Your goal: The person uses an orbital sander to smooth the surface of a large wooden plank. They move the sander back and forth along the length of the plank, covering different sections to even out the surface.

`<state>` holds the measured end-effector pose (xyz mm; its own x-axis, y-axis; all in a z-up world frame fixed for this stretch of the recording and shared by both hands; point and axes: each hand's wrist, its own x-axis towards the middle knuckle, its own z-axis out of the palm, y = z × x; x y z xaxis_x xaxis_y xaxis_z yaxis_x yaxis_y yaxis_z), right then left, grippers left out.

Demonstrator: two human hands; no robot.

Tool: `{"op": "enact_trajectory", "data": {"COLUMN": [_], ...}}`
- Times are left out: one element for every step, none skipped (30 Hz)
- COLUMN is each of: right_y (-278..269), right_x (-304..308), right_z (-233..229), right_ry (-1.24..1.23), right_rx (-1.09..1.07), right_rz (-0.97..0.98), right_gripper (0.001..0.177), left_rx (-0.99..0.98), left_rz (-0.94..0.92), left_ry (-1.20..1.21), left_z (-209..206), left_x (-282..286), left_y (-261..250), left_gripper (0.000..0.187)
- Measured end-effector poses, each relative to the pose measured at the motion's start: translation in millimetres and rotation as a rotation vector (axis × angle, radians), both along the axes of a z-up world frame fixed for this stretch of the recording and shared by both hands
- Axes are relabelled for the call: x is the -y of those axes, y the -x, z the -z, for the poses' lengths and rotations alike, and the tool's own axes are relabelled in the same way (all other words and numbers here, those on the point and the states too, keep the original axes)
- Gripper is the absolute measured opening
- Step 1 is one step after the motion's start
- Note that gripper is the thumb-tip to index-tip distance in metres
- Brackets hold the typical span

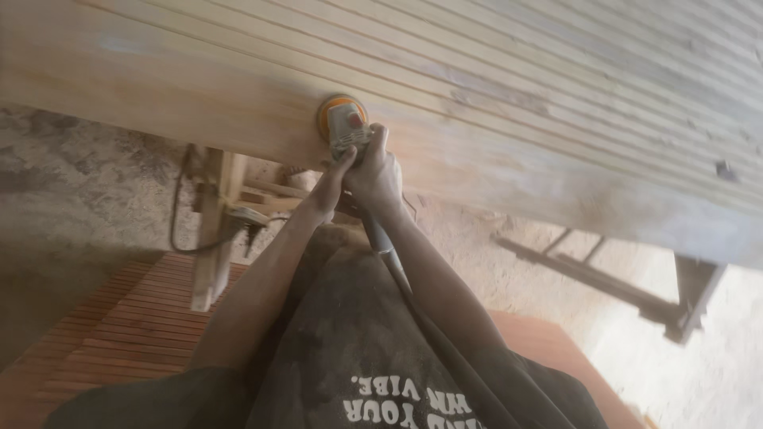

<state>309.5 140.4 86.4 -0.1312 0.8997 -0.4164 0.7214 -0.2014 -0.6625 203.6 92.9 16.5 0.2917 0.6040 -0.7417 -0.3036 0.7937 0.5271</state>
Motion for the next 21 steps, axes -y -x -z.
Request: {"op": "enact_trajectory", "data": {"right_y": [29,57,84,111,135,163,189,214,238,263,288,315,340,364,386,405,426,442,454,463,464], "right_x": [-2,-3,-3,-4,-6,-11,-12,-12,-12,-12,-16,-22,-22,-25,-24,-19,-22,-27,-32,-39,-43], "right_z": [0,-1,0,2,5,10,16,21,26,30,34,38,42,46,48,49,49,47,45,43,42], "right_ry": [-0.032,-0.064,-0.067,-0.070,-0.073,-0.060,-0.036,-0.012,-0.094,-0.176,-0.267,-0.259,-0.234,-0.265,-0.293,-0.258,-0.240,-0.222,-0.264,-0.305,-0.334], "right_rx": [-0.007,-0.014,-0.026,-0.038,-0.042,-0.054,-0.056,-0.058,-0.141,-0.224,-0.306,-0.307,-0.306,-0.322,-0.341,-0.288,-0.235,-0.182,-0.182,-0.183,-0.179], "right_rz": [-0.049,-0.098,-0.134,-0.170,-0.198,-0.224,-0.246,-0.267,-0.288,-0.309,-0.316,-0.362,-0.417,-0.423,-0.428,-0.445,-0.453,-0.461,-0.452,-0.443,-0.438], "right_gripper": [0.080,0.078,0.076,0.074,0.072,0.067,0.063,0.058,0.058,0.059,0.059,0.051,0.043,0.042,0.041,0.043,0.045,0.047,0.041,0.035,0.029], "left_rx": [-0.009,-0.019,-0.026,-0.034,-0.034,-0.037,-0.031,-0.025,-0.031,-0.037,-0.042,-0.037,-0.030,-0.023,-0.034,-0.045,-0.057,-0.060,-0.060,-0.059,-0.077], "left_rz": [-0.052,-0.104,-0.137,-0.170,-0.194,-0.206,-0.213,-0.220,-0.252,-0.283,-0.300,-0.332,-0.375,-0.418,-0.430,-0.441,-0.443,-0.470,-0.492,-0.514,-0.490], "left_ry": [-0.005,-0.010,-0.007,-0.004,-0.002,-0.017,-0.023,-0.029,-0.050,-0.070,-0.100,-0.119,-0.123,-0.127,-0.114,-0.102,-0.104,-0.153,-0.199,-0.244,-0.255], "left_z": [-3,-6,-9,-10,-11,-11,-11,-12,-15,-18,-22,-26,-32,-37,-43,-51,-57,-60,-64,-67,-67], "left_x": [2,3,5,7,6,2,3,5,6,6,1,-5,-2,0,4,7,0,-6,-13,-22,-25], "left_y": [27,54,81,107,130,156,182,204,227,249,272,296,316,335,353,371,388,401,413,422,424], "left_gripper": [0.109,0.108,0.107,0.107,0.106,0.108,0.110,0.112,0.114,0.117,0.119,0.119,0.119,0.120,0.120,0.120,0.120,0.119,0.118,0.117,0.114]}}
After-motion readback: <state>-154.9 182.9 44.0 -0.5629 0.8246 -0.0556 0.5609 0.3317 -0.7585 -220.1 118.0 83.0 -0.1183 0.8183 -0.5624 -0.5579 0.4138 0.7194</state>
